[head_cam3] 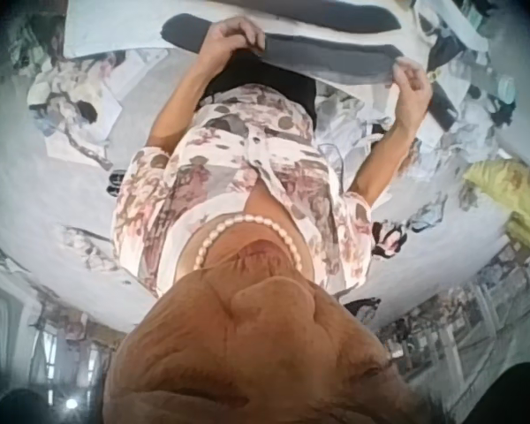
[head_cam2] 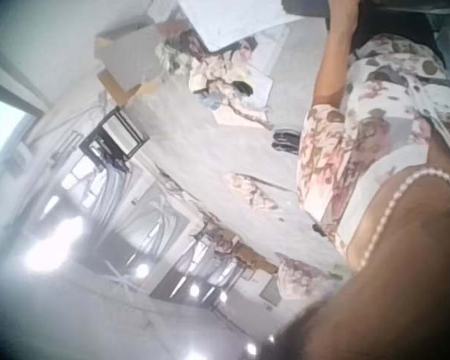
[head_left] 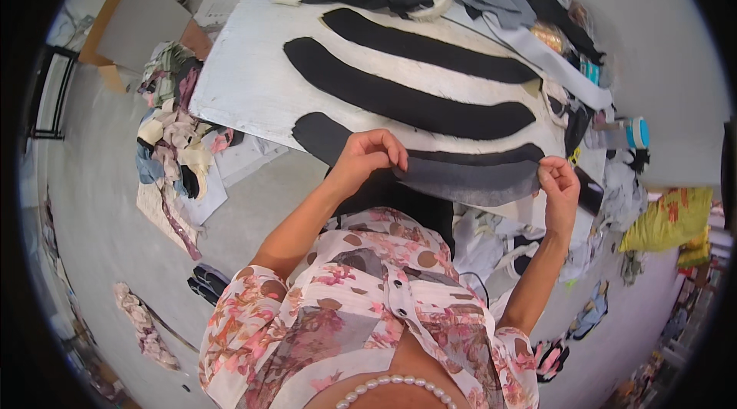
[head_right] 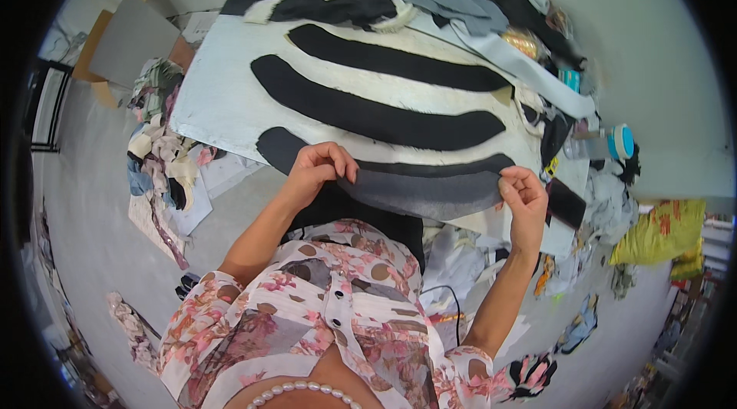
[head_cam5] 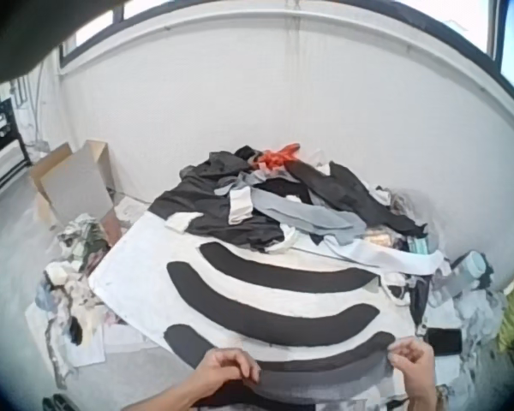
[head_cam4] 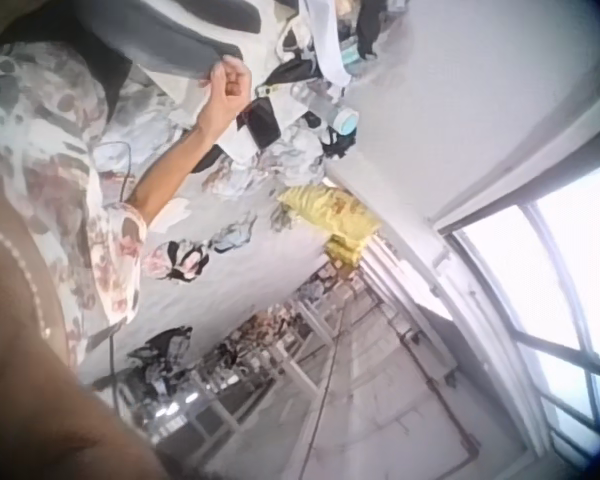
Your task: The person arranges black fabric pieces on a white surface, smoothing and aligning them by hand. They occasionally lift and reposition the pieces to ensure proper placement.
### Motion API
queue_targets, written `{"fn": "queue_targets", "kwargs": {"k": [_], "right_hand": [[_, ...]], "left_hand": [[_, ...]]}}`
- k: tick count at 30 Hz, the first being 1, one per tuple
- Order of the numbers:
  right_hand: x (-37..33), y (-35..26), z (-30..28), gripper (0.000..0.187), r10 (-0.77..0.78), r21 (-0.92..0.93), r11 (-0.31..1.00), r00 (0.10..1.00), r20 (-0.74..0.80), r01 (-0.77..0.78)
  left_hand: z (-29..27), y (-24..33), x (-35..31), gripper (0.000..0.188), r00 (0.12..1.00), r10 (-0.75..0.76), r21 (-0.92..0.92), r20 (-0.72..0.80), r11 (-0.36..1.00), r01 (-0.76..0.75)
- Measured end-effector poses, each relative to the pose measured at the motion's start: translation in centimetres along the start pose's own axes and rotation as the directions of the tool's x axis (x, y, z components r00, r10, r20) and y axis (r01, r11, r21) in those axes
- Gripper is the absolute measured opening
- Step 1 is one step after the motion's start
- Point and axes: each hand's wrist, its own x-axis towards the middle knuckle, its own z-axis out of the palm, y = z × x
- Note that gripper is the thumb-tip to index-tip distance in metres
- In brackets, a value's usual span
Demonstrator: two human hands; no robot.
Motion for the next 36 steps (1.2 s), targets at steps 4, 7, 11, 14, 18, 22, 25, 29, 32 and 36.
{"fn": "queue_targets", "kwargs": {"k": [4,7,11,14,18,22,25,29,32,36], "right_hand": [[-2.7,-1.5,-1.6,0.022,-0.067,0.150,0.986,0.995,-0.072,0.077],[-5.2,-1.9,-2.4,0.026,-0.069,0.243,0.965,0.990,-0.122,0.097],[-7.5,-2.4,-3.9,0.030,-0.100,0.384,0.913,0.989,-0.111,0.136],[-8.1,-2.5,-5.3,0.032,-0.102,0.320,0.935,0.979,-0.179,0.155],[-7.3,-2.3,-6.5,0.034,-0.065,0.089,0.992,0.970,-0.234,0.088],[-4.0,-1.1,-8.5,0.026,-0.040,-0.178,0.984,0.961,-0.274,-0.010],[-2.2,-0.4,-10.5,0.024,-0.033,-0.307,0.950,0.957,-0.287,-0.059],[-0.6,1.0,-14.3,0.026,-0.015,-0.574,0.789,0.927,-0.376,-0.220],[0.2,1.9,-16.5,0.030,-0.112,-0.782,0.566,0.915,-0.388,-0.263],[1.5,1.6,-12.2,0.039,-0.546,-0.995,-0.101,0.835,0.065,0.012]], "left_hand": [[0.8,-1.0,-1.8,0.012,0.972,-0.163,0.007,0.171,0.986,0.164],[1.9,-1.9,-3.3,0.013,0.899,-0.281,0.162,0.337,0.957,0.239],[3.3,-2.9,-4.1,0.019,0.838,-0.320,0.455,0.442,0.885,0.099],[3.7,-3.2,-4.4,0.019,0.863,-0.264,0.564,0.430,0.825,-0.028],[4.4,-2.4,-3.7,0.019,0.917,0.213,0.660,0.336,0.641,-0.391],[3.8,-0.8,-1.4,0.029,0.832,0.357,0.848,0.425,0.165,-0.504],[2.3,-1.4,-0.5,0.035,0.853,0.274,0.877,0.445,0.060,-0.477],[0.9,-2.2,-0.8,0.034,0.865,0.250,0.881,0.436,0.081,-0.467],[0.8,-2.3,-0.5,0.037,0.842,0.282,0.863,0.460,0.081,-0.498],[2.5,-2.3,0.1,0.047,0.809,0.233,0.833,0.539,-0.005,-0.554]]}}
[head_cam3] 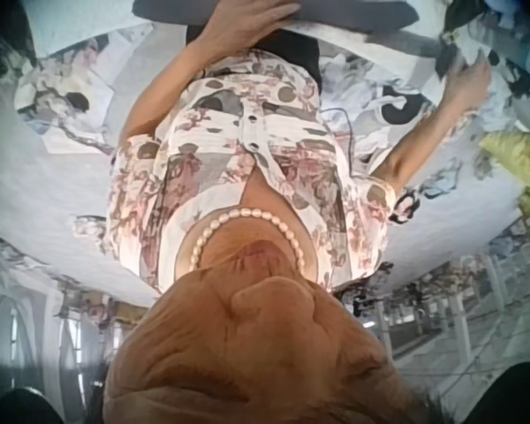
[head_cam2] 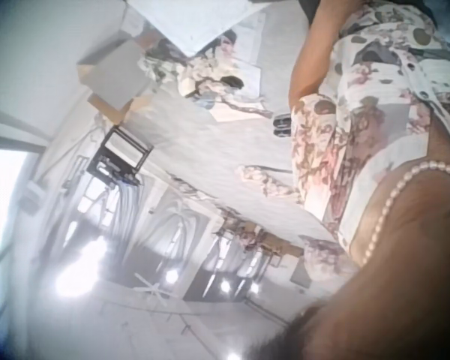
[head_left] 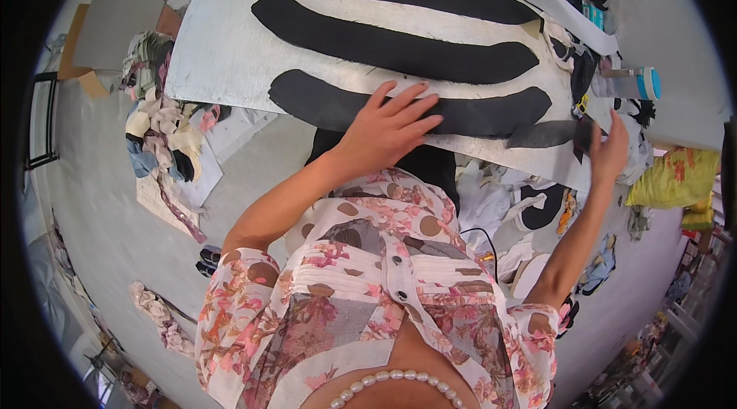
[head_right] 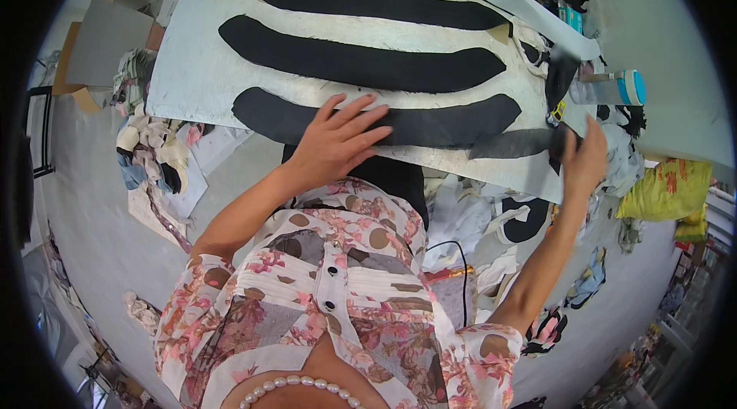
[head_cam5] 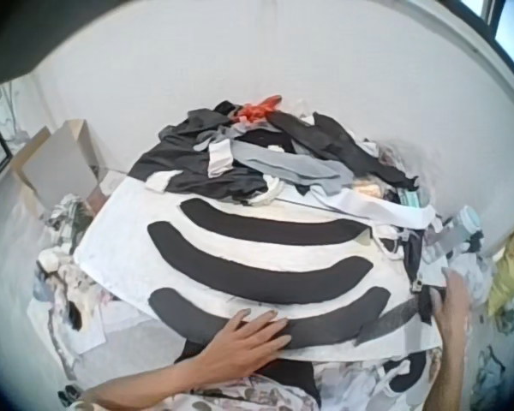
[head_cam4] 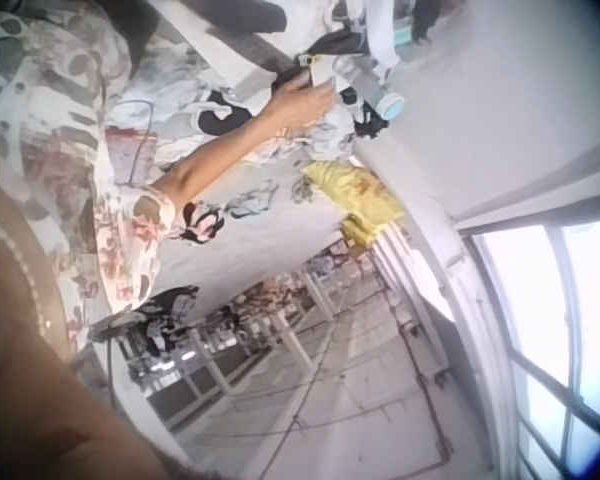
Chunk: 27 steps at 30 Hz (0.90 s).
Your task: The person arranges black fabric pieces on a white surface, smoothing and aligning them by hand. They occasionally lift and reposition the pieces to ensure proper placement.
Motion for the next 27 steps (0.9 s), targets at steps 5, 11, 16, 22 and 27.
{"fn": "queue_targets", "kwargs": {"k": [5,11,16,22,27], "right_hand": [[-1.1,-18.0,-2.4,0.053,-0.530,0.645,0.680,0.841,0.104,0.349],[-3.2,-19.2,-1.2,0.056,-0.524,0.541,0.779,0.803,0.284,0.317],[-3.3,-19.1,-0.7,0.056,-0.534,0.526,0.780,0.800,0.275,0.339],[-3.8,-18.8,-0.3,0.057,-0.497,0.518,0.798,0.823,0.275,0.309],[-3.5,-18.8,-0.6,0.048,-0.456,0.544,0.794,0.857,0.240,0.270]], "left_hand": [[1.4,-0.6,0.3,0.043,0.988,0.052,0.103,0.142,0.992,-0.067],[1.0,-2.1,-1.6,0.039,0.990,0.033,0.065,0.140,0.997,-0.042],[0.8,-2.2,-1.9,0.033,0.994,0.015,0.009,0.107,1.000,-0.016],[0.5,-2.4,-2.0,0.029,0.996,0.012,-0.033,0.092,0.999,-0.009],[0.1,-2.3,-2.0,0.022,0.998,-0.006,-0.080,0.059,0.997,0.011]]}}
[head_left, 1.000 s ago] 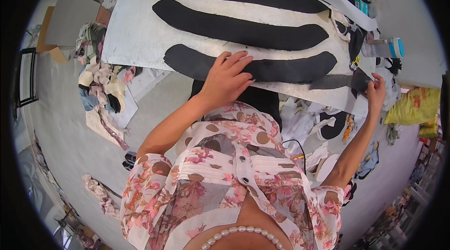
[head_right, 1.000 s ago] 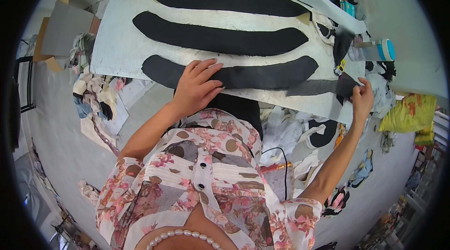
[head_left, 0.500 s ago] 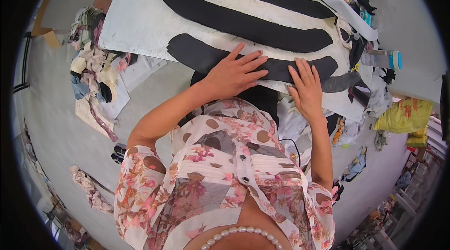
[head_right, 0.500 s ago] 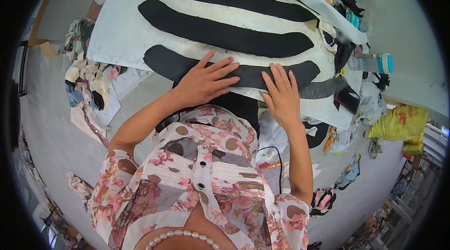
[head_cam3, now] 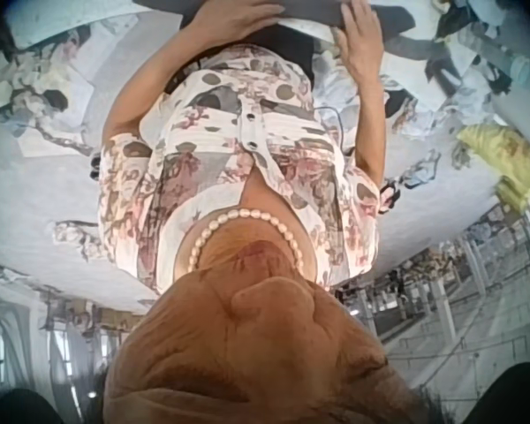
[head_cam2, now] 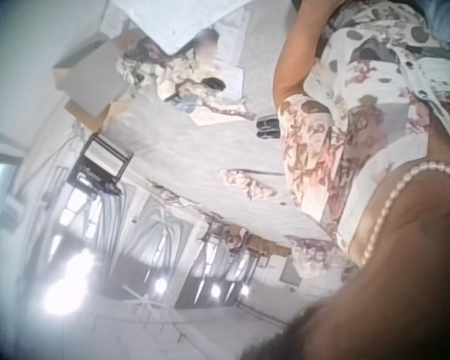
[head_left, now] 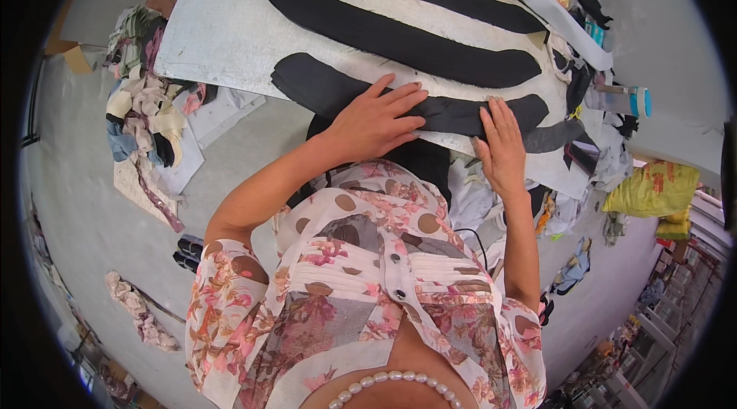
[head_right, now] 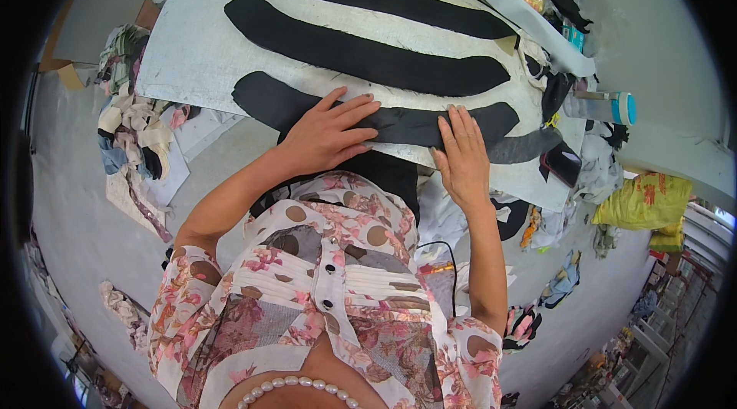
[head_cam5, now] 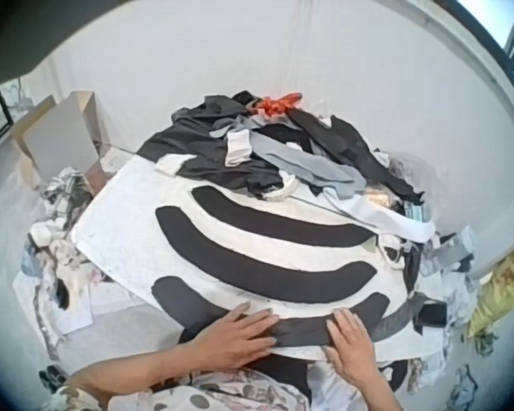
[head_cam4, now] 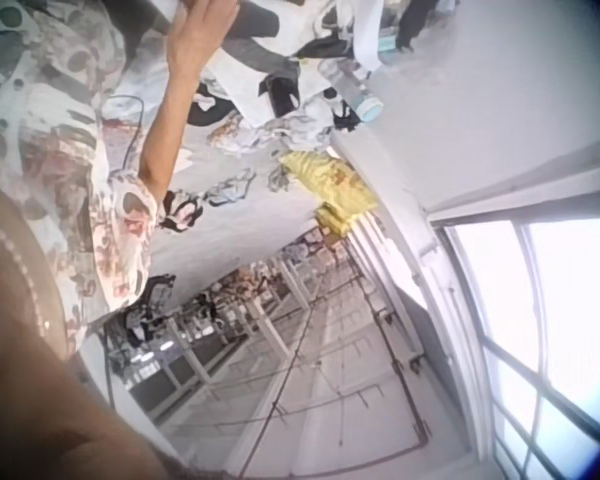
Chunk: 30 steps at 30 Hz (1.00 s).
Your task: The person arranges black fabric pieces on a white surface, smoothing and aligning them by hand. They occasionally lift and reposition the pieces to ensure proper placement.
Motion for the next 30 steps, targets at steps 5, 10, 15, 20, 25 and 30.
{"fn": "queue_targets", "kwargs": {"k": [5,10,15,20,25,30], "right_hand": [[1.5,-2.1,-1.7,0.021,0.076,0.170,0.985,0.975,-0.208,-0.041],[4.2,-5.7,-0.9,0.015,0.104,0.374,0.927,0.958,-0.267,0.004],[9.0,-12.1,1.3,0.015,0.038,0.581,0.811,0.986,-0.161,0.064],[13.3,-15.0,6.0,0.013,-0.075,0.430,0.891,0.982,-0.171,0.143],[13.8,-14.9,6.3,0.006,-0.093,0.406,0.901,0.983,-0.159,0.151],[14.0,-14.6,6.3,0.009,-0.140,0.370,0.908,0.974,-0.180,0.199]], "left_hand": [[-1.0,0.1,-0.9,0.018,0.987,-0.009,-0.004,-0.160,1.000,0.008],[-3.2,-0.6,-3.6,0.017,0.907,-0.146,0.068,-0.396,0.980,0.187],[-5.1,-1.8,-6.9,0.016,0.528,-0.446,-0.183,-0.722,0.860,0.477],[-5.6,-2.3,-8.9,0.017,0.274,-0.589,-0.380,-0.761,0.745,0.548],[-4.5,-2.5,-9.0,0.022,0.402,-0.564,-0.281,-0.721,0.769,0.575],[-3.1,-2.0,-6.9,0.037,0.505,-0.545,-0.087,-0.669,0.732,0.675]]}}
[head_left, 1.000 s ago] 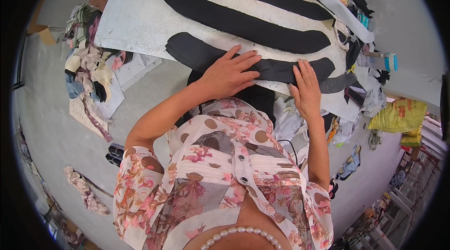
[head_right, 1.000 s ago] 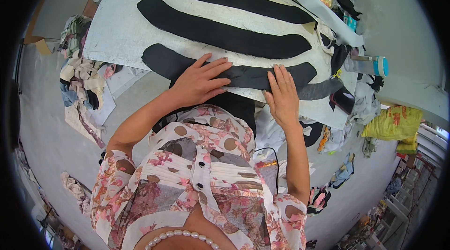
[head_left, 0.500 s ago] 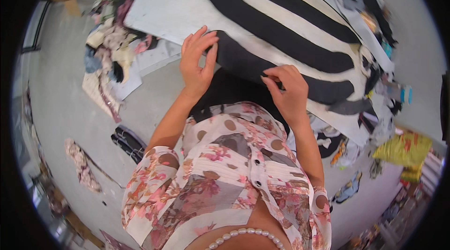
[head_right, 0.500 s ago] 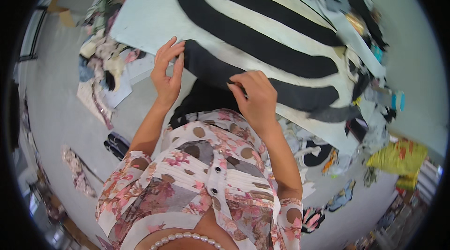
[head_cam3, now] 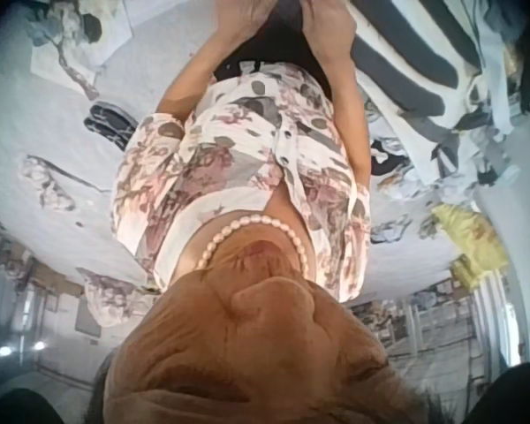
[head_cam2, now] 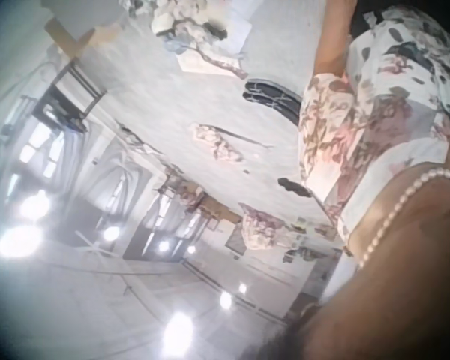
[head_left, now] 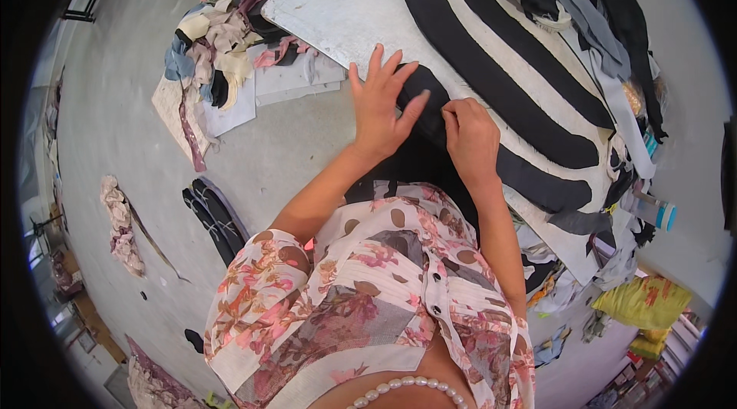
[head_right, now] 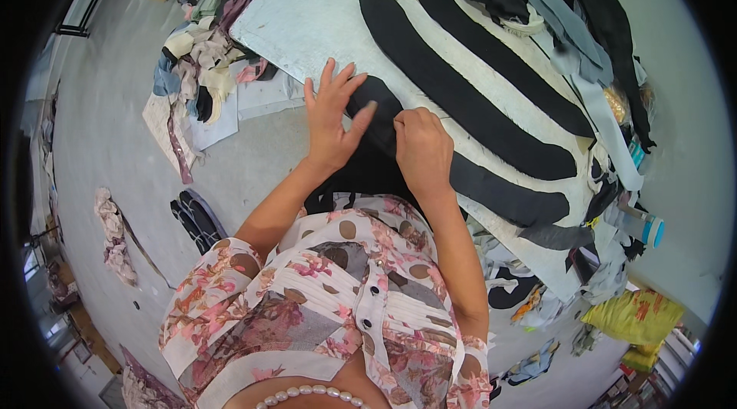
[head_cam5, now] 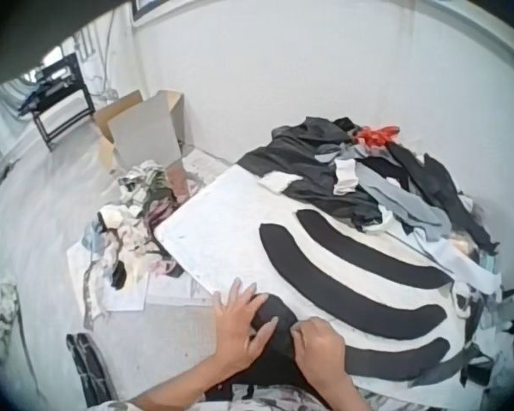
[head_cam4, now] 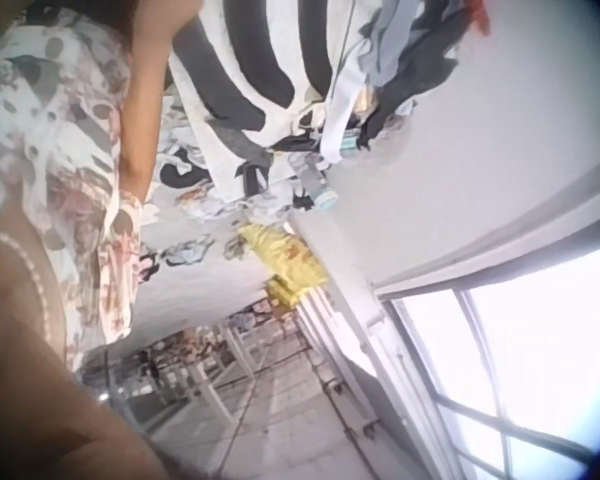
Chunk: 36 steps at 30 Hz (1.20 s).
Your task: The person arranges black fabric pieces on a white surface, smoothing and aligning them by hand. They occasionally lift and reposition the pieces to ensure proper placement.
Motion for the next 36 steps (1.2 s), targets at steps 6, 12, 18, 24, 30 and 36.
{"fn": "queue_targets", "kwargs": {"k": [6,12,18,24,30,36], "right_hand": [[0.3,-1.1,-0.8,0.011,0.188,0.084,0.976,0.975,0.122,-0.199],[0.1,-0.5,1.0,0.009,-0.044,-0.135,0.990,0.999,0.006,0.045],[0.2,-0.4,0.2,0.006,-0.024,-0.071,0.997,1.000,0.018,0.026],[0.0,0.8,-0.4,0.008,0.245,0.268,0.930,0.968,0.055,-0.251],[-0.5,2.0,-1.6,0.012,0.473,0.572,0.664,0.863,0.176,-0.481],[-2.3,3.5,-2.8,0.015,0.529,0.831,0.421,0.842,0.101,-0.364]], "left_hand": [[0.6,-0.9,-0.7,0.047,0.999,0.010,0.067,0.048,0.998,-0.013],[0.5,-0.9,-0.6,0.046,0.998,-0.012,0.047,0.058,0.999,0.009],[0.8,-0.6,-0.5,0.047,0.998,-0.026,0.075,0.059,0.997,0.022],[1.2,-1.1,-0.9,0.050,1.000,0.003,0.092,0.027,0.996,-0.005],[1.3,-1.1,-0.8,0.053,1.000,0.004,0.062,0.018,0.998,-0.005],[1.3,-1.0,-0.6,0.054,0.999,-0.034,0.090,0.042,0.995,0.030]]}}
